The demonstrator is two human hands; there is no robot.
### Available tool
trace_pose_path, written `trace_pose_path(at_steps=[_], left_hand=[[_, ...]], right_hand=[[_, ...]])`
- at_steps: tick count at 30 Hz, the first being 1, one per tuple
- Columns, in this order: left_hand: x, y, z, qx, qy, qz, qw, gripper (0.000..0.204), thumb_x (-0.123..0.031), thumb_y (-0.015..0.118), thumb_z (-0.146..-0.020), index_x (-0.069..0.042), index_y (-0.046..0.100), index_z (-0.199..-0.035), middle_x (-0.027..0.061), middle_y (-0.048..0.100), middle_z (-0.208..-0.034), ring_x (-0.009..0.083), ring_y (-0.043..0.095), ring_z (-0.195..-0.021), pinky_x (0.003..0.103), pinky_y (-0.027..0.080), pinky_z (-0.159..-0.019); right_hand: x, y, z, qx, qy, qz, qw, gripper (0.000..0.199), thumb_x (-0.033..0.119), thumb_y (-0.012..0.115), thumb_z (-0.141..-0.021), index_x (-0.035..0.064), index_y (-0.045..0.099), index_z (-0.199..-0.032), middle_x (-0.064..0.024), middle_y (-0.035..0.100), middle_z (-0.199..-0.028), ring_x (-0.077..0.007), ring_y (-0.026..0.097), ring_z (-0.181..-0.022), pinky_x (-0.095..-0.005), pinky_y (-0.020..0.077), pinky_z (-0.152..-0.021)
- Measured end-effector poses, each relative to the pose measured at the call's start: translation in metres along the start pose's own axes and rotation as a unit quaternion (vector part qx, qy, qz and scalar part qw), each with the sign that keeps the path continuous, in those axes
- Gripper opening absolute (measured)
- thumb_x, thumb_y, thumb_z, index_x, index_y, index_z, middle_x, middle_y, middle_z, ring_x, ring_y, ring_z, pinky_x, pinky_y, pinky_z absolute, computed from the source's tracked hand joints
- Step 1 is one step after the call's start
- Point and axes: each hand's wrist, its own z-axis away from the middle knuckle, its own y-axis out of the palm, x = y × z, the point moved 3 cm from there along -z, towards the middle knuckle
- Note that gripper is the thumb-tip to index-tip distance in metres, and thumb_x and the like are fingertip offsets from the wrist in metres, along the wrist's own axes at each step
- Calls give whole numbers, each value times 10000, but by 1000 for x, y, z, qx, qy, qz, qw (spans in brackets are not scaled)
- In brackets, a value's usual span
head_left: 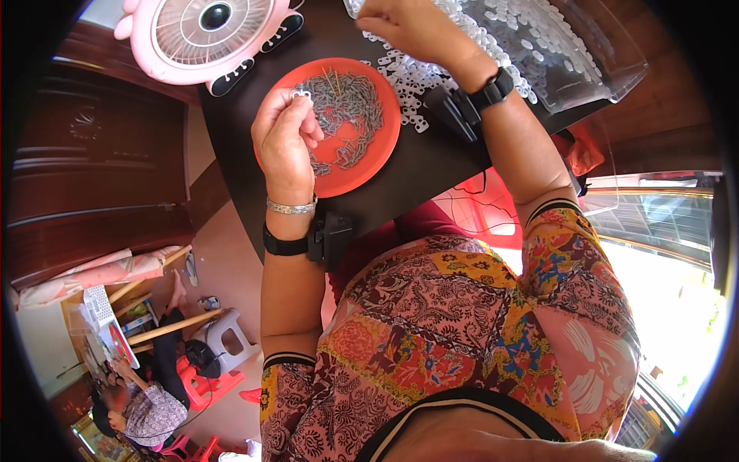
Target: Assembling small metal pins into white plastic components at a desk.
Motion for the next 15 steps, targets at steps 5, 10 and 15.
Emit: trace_pose_path(at_steps=[5,10,15], left_hand=[[0,-1,-1,-4,-2,19,1000,133,-136,497,-892,-49,511,-791,7,469,-625,109,479,-548,223,338,-497],[1,-2,-2,-4,5,28,1000,131,-131,496,-892,-48,511,-792,10,472,-620,110,479,-543,222,338,-496],[1,-3,-2,-8,-5,29,1000,129,-126,493,-891,-45,510,-793,13,474,-621,113,474,-538,220,339,-497]], right_hand=[[-30,0,4,151,36,183,971,235,287,610,-734,66,675,-781,-171,648,-781,-368,623,-765,-454,488,-677],[-44,10,7,178,38,252,950,204,254,611,-714,75,688,-772,-170,656,-774,-365,633,-773,-441,498,-681],[-37,7,10,126,24,153,980,191,205,564,-834,61,662,-914,-104,655,-788,-254,637,-765,-373,496,-707]])
